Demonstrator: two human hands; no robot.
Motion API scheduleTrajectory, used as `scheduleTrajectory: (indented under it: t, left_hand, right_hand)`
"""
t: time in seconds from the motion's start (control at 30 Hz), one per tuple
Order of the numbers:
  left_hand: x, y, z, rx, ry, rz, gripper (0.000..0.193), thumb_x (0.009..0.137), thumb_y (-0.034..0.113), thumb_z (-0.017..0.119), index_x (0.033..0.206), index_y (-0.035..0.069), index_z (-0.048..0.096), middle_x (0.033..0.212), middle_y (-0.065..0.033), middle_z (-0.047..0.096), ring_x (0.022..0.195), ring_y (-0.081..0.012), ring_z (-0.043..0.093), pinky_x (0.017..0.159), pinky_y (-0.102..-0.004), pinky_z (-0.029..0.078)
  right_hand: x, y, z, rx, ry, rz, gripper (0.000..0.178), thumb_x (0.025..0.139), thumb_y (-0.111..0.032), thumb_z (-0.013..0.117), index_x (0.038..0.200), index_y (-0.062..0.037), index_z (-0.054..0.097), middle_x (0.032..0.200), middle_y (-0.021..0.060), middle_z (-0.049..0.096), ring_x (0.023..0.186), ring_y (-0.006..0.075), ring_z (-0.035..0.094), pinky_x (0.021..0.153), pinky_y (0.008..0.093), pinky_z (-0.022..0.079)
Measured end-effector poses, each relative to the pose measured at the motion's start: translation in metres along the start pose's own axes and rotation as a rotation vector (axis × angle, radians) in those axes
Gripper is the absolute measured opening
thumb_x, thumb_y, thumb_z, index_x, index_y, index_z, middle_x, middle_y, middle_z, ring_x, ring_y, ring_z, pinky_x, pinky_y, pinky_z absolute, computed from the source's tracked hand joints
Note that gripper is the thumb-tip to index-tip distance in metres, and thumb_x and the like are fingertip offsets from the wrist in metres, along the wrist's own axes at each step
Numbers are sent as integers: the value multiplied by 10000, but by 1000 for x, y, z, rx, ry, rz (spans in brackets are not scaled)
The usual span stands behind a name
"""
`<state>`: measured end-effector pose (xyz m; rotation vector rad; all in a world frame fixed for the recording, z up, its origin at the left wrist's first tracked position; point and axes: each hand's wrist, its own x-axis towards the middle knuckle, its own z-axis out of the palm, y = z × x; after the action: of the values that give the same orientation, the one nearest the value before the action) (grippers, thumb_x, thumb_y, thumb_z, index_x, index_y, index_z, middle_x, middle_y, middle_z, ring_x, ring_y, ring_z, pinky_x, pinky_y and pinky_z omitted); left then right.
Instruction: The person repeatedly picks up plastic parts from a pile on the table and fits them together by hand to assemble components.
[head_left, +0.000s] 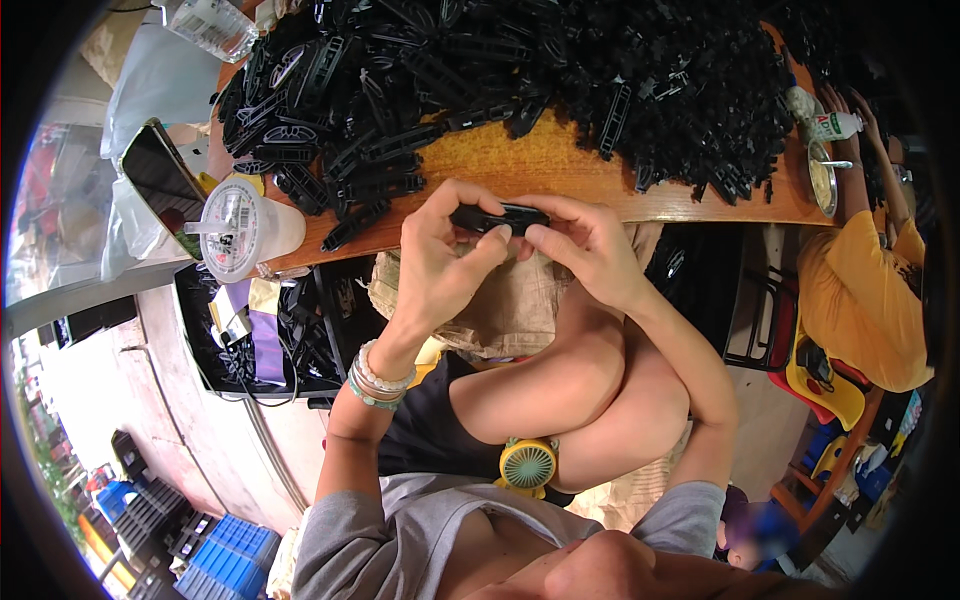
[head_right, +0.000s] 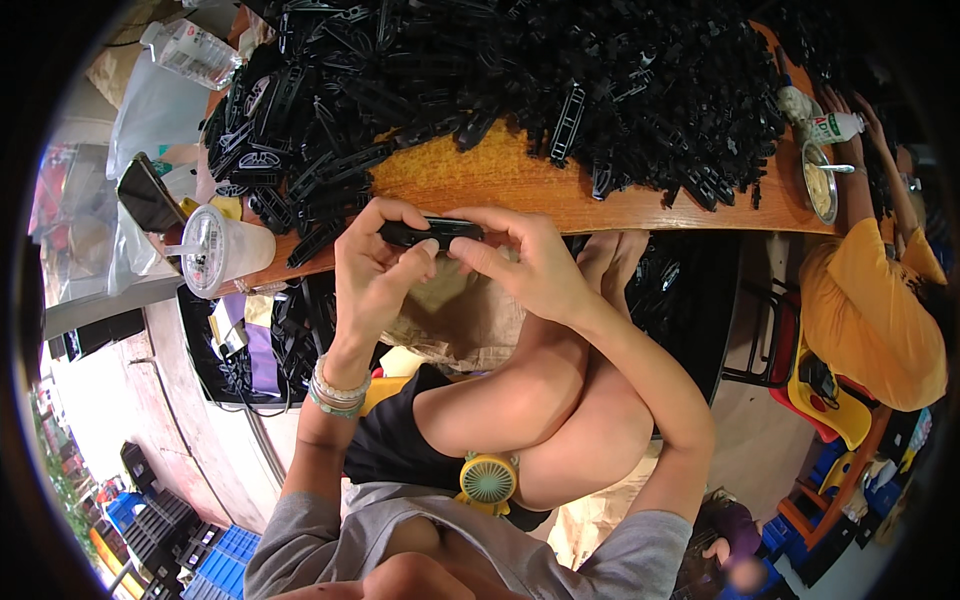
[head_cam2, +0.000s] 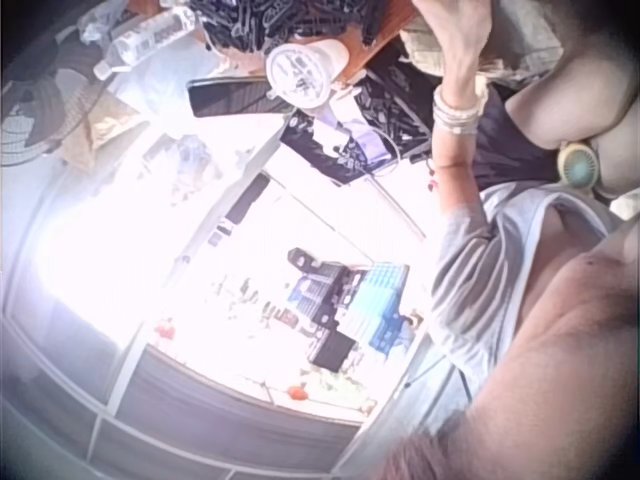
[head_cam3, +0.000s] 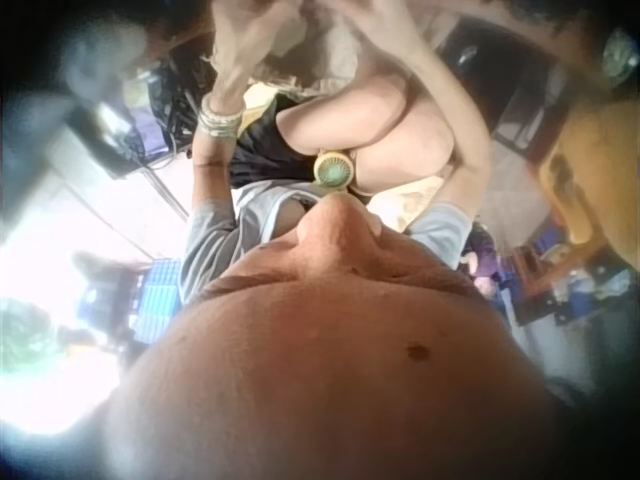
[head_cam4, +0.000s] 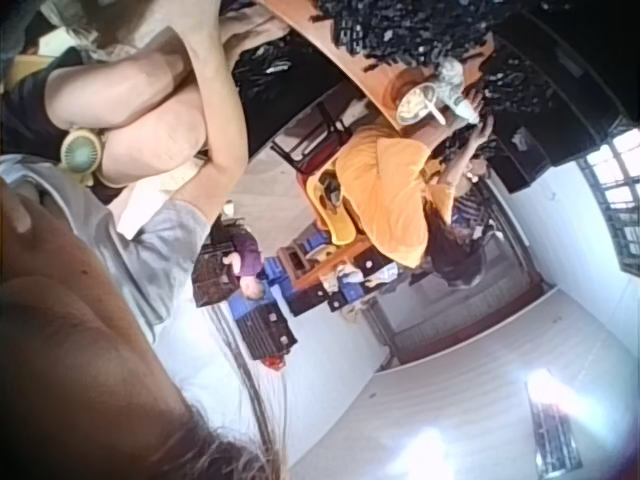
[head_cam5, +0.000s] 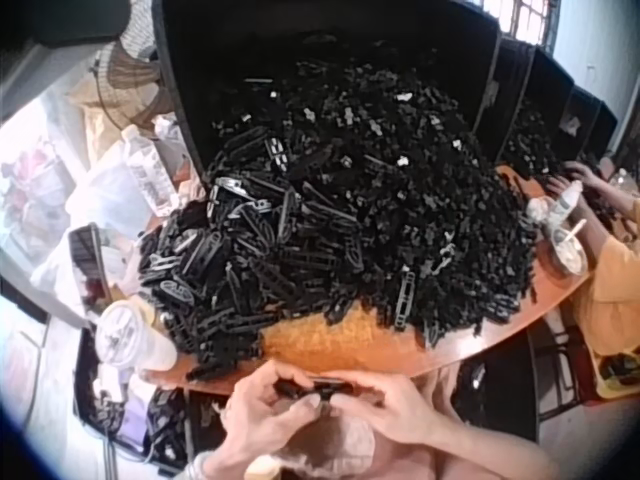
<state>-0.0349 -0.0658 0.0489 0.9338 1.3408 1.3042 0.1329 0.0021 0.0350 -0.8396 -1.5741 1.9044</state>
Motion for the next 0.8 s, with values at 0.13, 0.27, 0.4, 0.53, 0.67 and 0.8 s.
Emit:
scheduleTrajectory:
  t: [0.13, 0.27, 0.4, 0.53, 0.67, 0.8]
  left_hand:
    - [-2, -3, -1, 48, -11, 29, 157, 805, -43, 617, 943, -33, 544, 839, -78, 629, 727, -97, 643, 671, -205, 506]
    - [0, -4, -15, -70, -122, -90, 141, 831, -27, 607, 965, -56, 574, 831, -89, 645, 741, -120, 659, 674, -218, 515]
    - [12, -15, -46, 350, -79, 84, 138, 885, 48, 607, 917, -79, 649, 764, -92, 664, 729, -118, 640, 656, -231, 503]
    - [30, -1, -29, 518, 0, 138, 118, 870, 45, 633, 936, -49, 658, 821, -80, 679, 746, -96, 617, 677, -244, 510]
    - [60, -13, 31, 602, -49, 520, 189, 821, 48, 653, 1005, 8, 640, 932, -90, 649, 673, -177, 627, 599, -276, 506]
    - [100, -29, 93, 868, 36, 686, 288, 814, 102, 632, 1091, 51, 570, 935, -125, 615, 641, -292, 632, 534, -351, 514]
  right_hand:
    - [0, -2, -2, -121, 9, 37, 311, 871, -128, 649, 1117, 58, 613, 814, 66, 663, 703, 90, 607, 649, 230, 477]
    - [-2, -6, -2, -179, -37, 48, 291, 875, -134, 643, 1094, 56, 626, 753, 64, 659, 637, 92, 604, 609, 234, 476]
    - [-2, 2, -5, -311, -326, 246, 264, 896, -120, 603, 1110, 34, 623, 759, 77, 670, 613, 100, 614, 598, 243, 489]
    - [-1, -4, -16, -184, -9, 186, 212, 907, -84, 564, 1088, 13, 616, 834, 99, 675, 662, 125, 631, 594, 247, 491]
    - [13, -11, -56, -795, 738, -398, 114, 827, 23, 608, 909, -32, 665, 857, 76, 608, 731, 174, 571, 660, 264, 464]
    - [22, -2, -85, -861, 868, -425, 283, 817, 24, 625, 1078, -82, 652, 1065, 90, 572, 859, 212, 567, 749, 304, 470]
